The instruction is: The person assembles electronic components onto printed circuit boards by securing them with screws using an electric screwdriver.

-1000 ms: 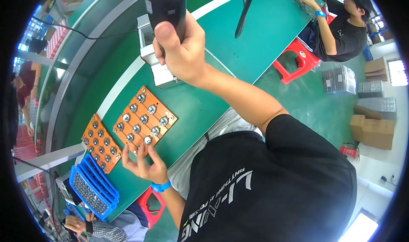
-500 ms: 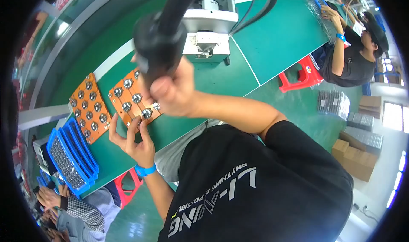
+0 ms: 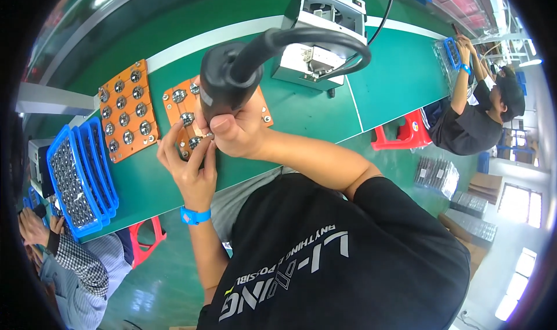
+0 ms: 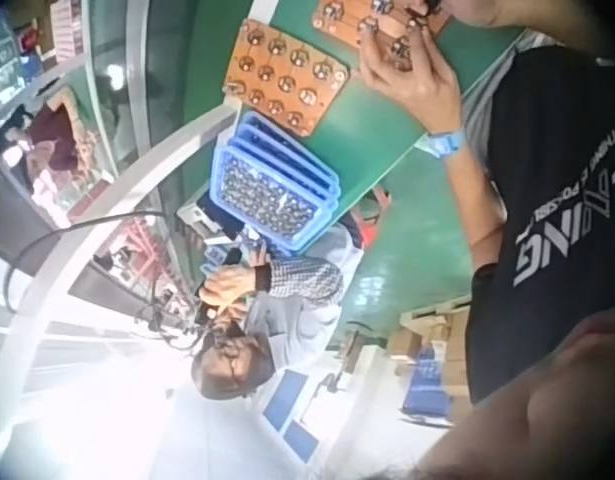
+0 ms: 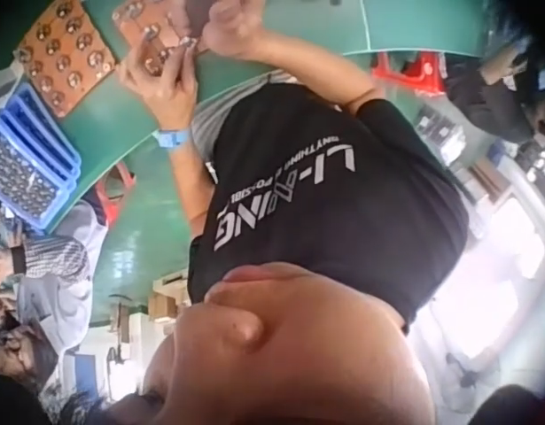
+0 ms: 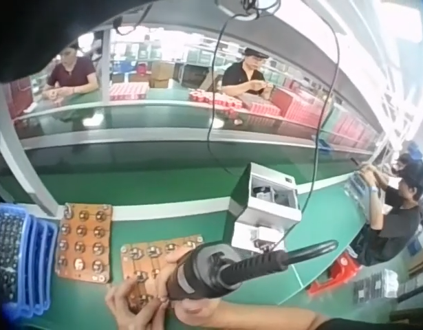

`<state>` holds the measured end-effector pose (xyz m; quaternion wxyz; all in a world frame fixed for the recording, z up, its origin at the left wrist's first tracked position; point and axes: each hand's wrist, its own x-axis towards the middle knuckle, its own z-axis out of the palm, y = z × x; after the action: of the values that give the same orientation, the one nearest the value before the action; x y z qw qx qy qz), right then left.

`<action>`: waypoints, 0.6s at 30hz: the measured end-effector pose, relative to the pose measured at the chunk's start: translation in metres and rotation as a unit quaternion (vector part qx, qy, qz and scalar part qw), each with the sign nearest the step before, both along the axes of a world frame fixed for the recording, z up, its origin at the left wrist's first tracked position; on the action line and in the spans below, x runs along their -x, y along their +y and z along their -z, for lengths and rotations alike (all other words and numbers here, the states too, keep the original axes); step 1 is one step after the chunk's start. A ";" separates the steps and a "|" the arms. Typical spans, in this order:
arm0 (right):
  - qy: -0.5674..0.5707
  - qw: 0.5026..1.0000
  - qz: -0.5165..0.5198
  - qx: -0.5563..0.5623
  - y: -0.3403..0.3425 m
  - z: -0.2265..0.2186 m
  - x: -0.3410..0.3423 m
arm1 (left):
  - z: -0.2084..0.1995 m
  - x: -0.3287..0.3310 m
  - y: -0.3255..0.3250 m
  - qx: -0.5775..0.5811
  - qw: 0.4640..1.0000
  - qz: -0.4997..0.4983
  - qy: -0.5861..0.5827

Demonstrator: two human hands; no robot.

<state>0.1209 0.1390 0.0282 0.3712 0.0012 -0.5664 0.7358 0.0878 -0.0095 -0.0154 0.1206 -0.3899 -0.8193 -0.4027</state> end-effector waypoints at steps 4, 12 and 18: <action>-0.024 0.999 -0.029 -0.021 -0.001 0.004 -0.001 | 0.001 0.001 -0.001 0.003 1.000 0.006 0.004; -0.011 0.995 -0.082 0.055 0.004 0.003 0.020 | 0.000 0.000 0.002 -0.001 1.000 0.016 0.013; -0.045 0.982 -0.109 0.147 0.004 -0.006 0.012 | 0.000 -0.002 0.004 0.000 0.999 0.032 0.003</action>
<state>0.1085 0.1427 0.0340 0.2591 -0.0250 -0.4642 0.8466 0.0898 -0.0055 -0.0149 0.1105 -0.4172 -0.8059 -0.4054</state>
